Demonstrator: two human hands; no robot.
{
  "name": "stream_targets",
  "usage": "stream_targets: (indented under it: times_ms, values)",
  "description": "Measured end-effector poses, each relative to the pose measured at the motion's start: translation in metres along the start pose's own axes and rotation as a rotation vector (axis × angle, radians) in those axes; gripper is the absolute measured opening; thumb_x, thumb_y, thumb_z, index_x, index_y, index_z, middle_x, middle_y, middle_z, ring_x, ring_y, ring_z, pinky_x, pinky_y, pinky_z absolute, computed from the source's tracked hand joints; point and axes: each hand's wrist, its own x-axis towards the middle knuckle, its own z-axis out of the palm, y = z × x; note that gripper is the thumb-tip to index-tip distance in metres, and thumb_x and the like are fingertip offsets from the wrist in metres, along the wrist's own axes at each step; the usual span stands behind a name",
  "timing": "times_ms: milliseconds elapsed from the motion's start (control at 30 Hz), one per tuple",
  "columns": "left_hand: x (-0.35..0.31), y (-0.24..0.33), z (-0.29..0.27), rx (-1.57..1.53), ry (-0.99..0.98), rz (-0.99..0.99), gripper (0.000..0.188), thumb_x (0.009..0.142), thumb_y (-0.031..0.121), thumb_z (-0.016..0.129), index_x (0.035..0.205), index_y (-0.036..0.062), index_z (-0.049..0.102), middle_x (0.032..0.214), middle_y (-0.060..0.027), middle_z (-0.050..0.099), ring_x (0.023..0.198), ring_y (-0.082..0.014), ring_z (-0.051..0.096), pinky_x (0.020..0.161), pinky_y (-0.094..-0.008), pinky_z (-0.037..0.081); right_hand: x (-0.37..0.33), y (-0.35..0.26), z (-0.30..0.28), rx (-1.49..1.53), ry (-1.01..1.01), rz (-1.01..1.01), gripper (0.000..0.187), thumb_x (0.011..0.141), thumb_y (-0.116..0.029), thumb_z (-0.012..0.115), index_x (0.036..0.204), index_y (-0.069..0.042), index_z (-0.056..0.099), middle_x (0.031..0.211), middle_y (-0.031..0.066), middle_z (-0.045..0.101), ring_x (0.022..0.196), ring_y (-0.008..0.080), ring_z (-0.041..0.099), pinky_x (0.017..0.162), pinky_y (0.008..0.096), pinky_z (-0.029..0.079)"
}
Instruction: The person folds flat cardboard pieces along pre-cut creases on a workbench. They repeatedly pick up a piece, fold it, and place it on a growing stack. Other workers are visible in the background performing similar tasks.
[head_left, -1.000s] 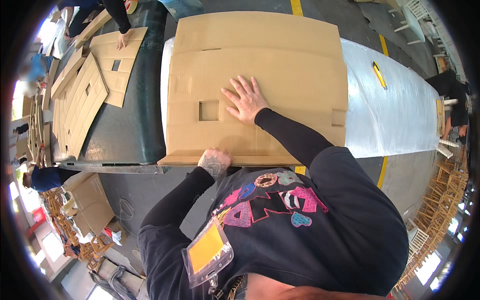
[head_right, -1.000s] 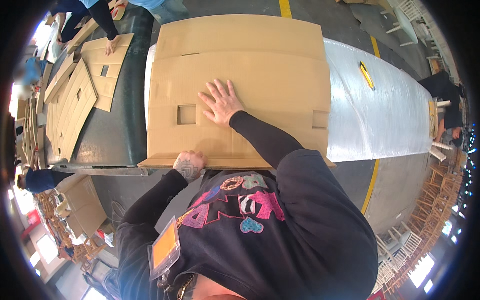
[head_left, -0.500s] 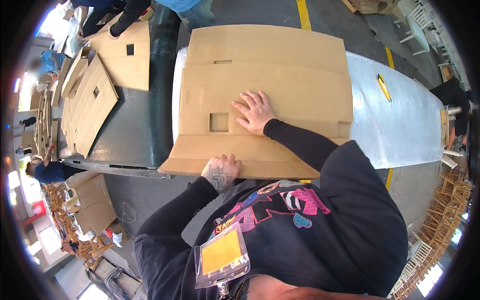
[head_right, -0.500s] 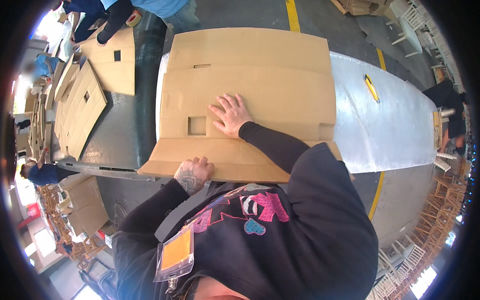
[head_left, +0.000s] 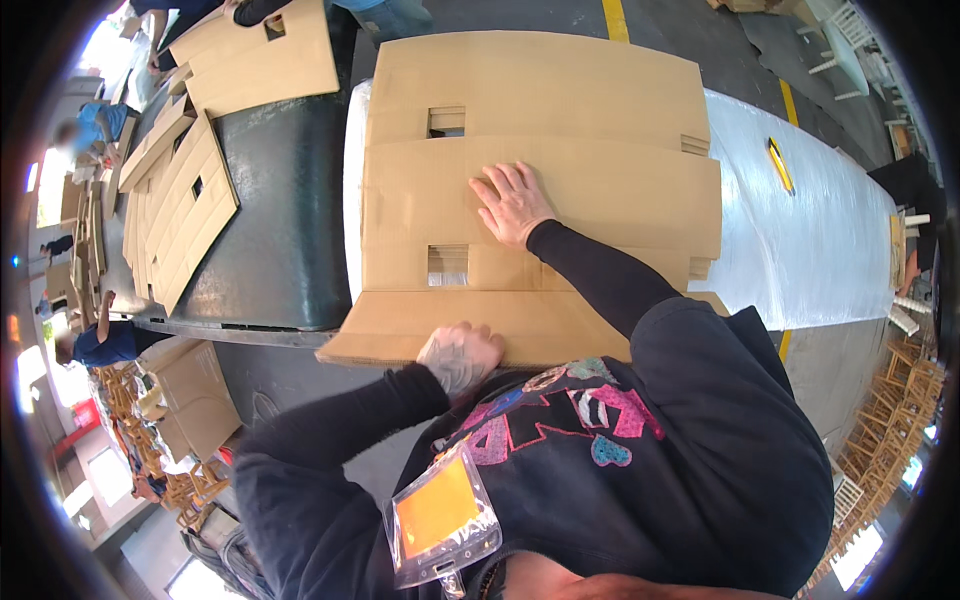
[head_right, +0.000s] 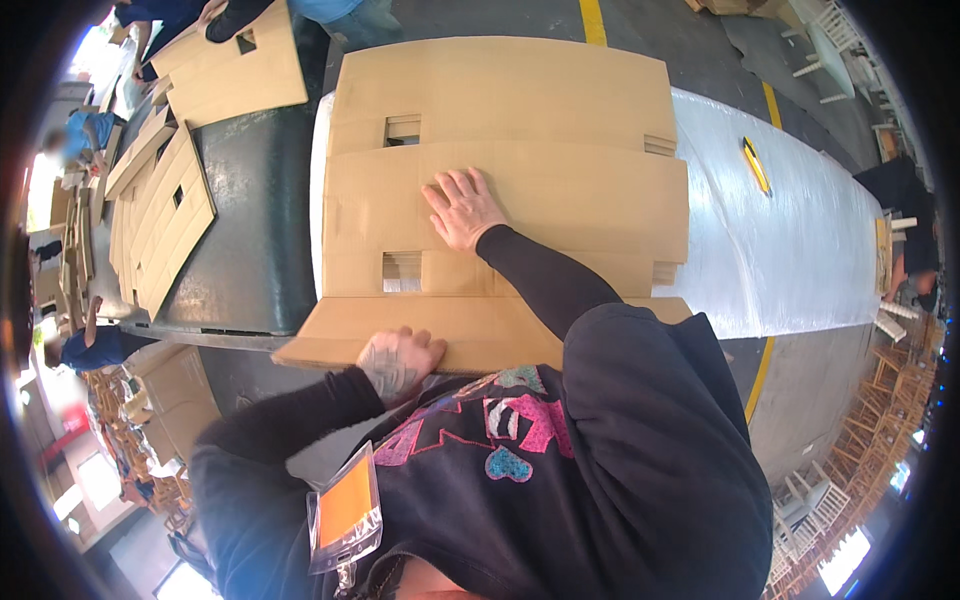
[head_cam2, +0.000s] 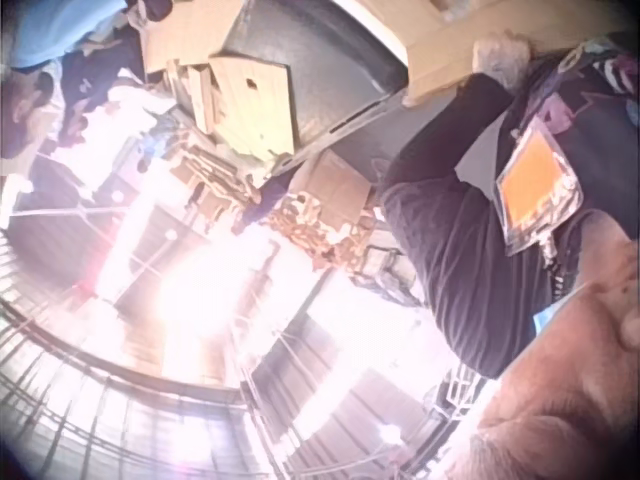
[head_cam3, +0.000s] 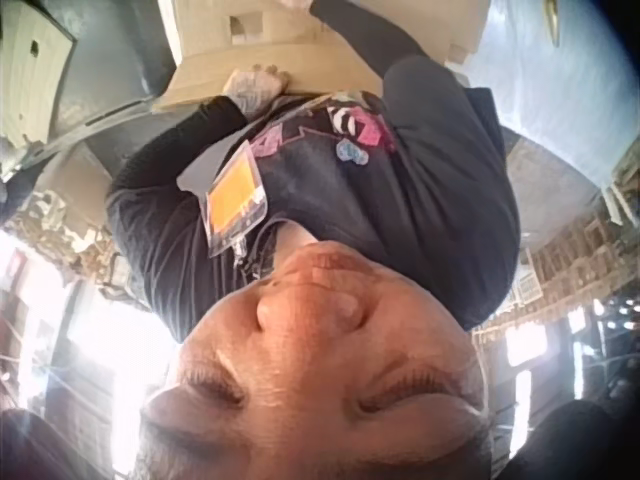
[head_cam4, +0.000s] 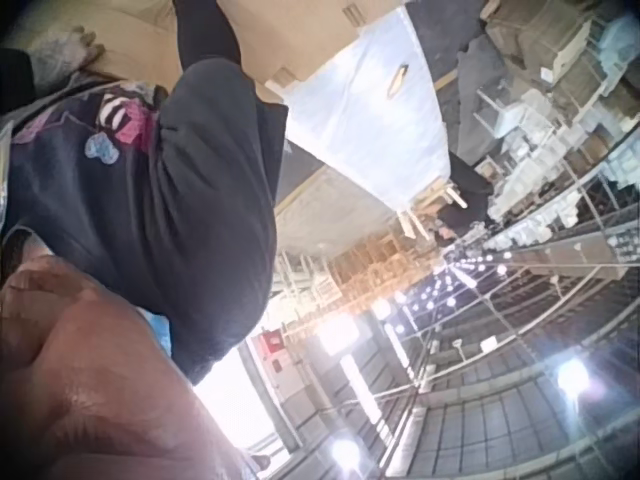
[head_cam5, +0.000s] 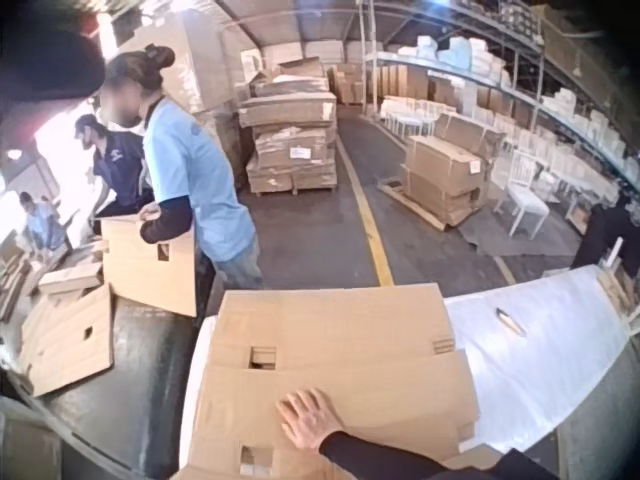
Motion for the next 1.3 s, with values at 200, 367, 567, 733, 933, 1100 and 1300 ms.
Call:
stream_targets:
  times_ms: [200, 367, 567, 733, 933, 1100, 1300]
  values:
    - [0.029, -0.013, -0.084, 0.014, -0.230, 0.032, 0.015, 0.066, 0.010, 0.065, 0.081, 0.0073, 0.067, 0.078, -0.0128, 0.068, 0.075, -0.0331, 0.070, 0.062, -0.0440, 0.056, -0.003, 0.001, 0.000, -0.004, -0.008, -0.006, 0.048, 0.091, -0.031, 0.059, 0.135, -0.013, 0.054, 0.137, 0.0116, 0.045, 0.133, 0.0298, 0.036, 0.113, 0.0558, 0.025]
    - [0.011, -0.010, -0.052, -0.005, -0.133, 0.007, 0.025, 0.069, 0.012, 0.064, 0.094, 0.0078, 0.065, 0.083, -0.0121, 0.065, 0.075, -0.0319, 0.068, 0.062, -0.0441, 0.055, -0.003, -0.001, 0.001, 0.001, -0.008, 0.013, 0.050, 0.090, -0.032, 0.059, 0.136, -0.013, 0.052, 0.138, 0.0123, 0.044, 0.133, 0.0293, 0.035, 0.113, 0.0567, 0.025]
    - [-0.013, 0.008, -0.011, 0.121, 0.150, -0.061, 0.036, 0.072, 0.014, 0.062, 0.109, 0.0097, 0.064, 0.083, -0.0082, 0.060, 0.076, -0.0271, 0.063, 0.063, -0.0409, 0.053, -0.005, -0.001, -0.005, 0.097, -0.068, 0.176, 0.051, 0.093, -0.032, 0.057, 0.139, -0.013, 0.049, 0.143, 0.0135, 0.041, 0.138, 0.0331, 0.032, 0.116, 0.0577, 0.023]
    - [0.009, -0.009, 0.018, 0.250, 0.374, -0.109, 0.039, 0.076, 0.018, 0.061, 0.114, 0.0092, 0.063, 0.087, -0.0059, 0.058, 0.083, -0.0239, 0.061, 0.063, -0.0383, 0.052, -0.019, -0.002, -0.032, -0.001, 0.019, 0.287, 0.054, 0.094, -0.040, 0.054, 0.139, -0.012, 0.050, 0.146, 0.0157, 0.040, 0.141, 0.0351, 0.030, 0.117, 0.0583, 0.022]
    - [0.040, -0.036, 0.074, 0.256, -0.048, 0.042, 0.046, 0.086, 0.031, 0.061, 0.122, 0.0037, 0.060, 0.100, -0.0118, 0.062, 0.094, -0.0273, 0.063, 0.078, -0.0407, 0.055, -0.016, 0.007, -0.029, 0.078, 0.044, 0.583, 0.055, 0.093, -0.042, 0.055, 0.139, -0.012, 0.049, 0.142, 0.0160, 0.041, 0.137, 0.0343, 0.034, 0.115, 0.0565, 0.024]
    - [0.143, -0.116, -0.021, -0.020, -0.290, 0.224, 0.064, 0.092, 0.055, 0.055, 0.134, 0.0070, 0.055, 0.123, -0.0235, 0.063, 0.113, -0.0380, 0.061, 0.100, -0.0475, 0.047, 0.006, 0.026, -0.009, -0.193, 0.359, 0.979, 0.054, 0.092, -0.035, 0.057, 0.135, -0.004, 0.049, 0.130, 0.0175, 0.050, 0.132, 0.0341, 0.040, 0.115, 0.0539, 0.025]
    - [0.333, -0.167, -0.091, 0.052, 0.227, 0.071, 0.051, 0.092, 0.041, 0.060, 0.124, 0.0010, 0.060, 0.126, -0.0232, 0.060, 0.118, -0.0396, 0.056, 0.100, -0.0467, 0.046, 0.002, 0.033, 0.006, -0.186, 0.326, 0.878, 0.052, 0.094, -0.031, 0.054, 0.136, 0.001, 0.051, 0.145, 0.0187, 0.045, 0.140, 0.0401, 0.035, 0.118, 0.0519, 0.025]
